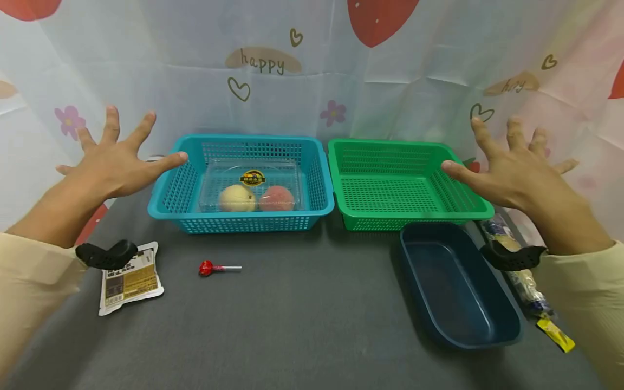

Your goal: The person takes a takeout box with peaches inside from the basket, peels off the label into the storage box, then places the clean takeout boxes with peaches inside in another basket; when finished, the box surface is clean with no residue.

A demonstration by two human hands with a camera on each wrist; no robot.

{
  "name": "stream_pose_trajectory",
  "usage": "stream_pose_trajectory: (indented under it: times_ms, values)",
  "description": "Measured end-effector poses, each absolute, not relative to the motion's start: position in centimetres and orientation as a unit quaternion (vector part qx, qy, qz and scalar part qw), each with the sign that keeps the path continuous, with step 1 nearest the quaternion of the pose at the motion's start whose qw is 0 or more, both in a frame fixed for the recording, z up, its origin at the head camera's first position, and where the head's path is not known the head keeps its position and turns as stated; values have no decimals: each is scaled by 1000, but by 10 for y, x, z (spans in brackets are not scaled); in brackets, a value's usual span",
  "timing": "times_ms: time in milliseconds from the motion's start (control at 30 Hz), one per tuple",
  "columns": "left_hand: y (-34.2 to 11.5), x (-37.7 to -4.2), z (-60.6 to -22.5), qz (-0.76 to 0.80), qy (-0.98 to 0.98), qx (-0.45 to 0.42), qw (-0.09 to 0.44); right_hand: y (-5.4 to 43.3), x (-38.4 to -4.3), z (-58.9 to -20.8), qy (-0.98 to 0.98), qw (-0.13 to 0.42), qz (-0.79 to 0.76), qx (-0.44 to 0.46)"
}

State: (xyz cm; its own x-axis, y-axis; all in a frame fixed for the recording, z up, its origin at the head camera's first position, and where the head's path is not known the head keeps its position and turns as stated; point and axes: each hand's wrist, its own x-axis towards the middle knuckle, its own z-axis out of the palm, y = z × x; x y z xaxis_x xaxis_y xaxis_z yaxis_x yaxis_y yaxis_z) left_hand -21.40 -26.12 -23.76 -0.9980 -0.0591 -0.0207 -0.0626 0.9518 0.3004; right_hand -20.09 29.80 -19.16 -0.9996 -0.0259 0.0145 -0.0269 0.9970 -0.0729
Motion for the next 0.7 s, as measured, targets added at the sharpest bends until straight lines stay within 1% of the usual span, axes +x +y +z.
stream_pose_trajectory:
  times_ms: [367, 700]
  values:
    - [-263, -207, -255, 170, 985, -14, 5, 285, -201, -195, -997, 13, 41, 57]
    - [-264, -203, -268, 173, 985, -5, -8, 273, -205, -196, -997, 26, 15, 78]
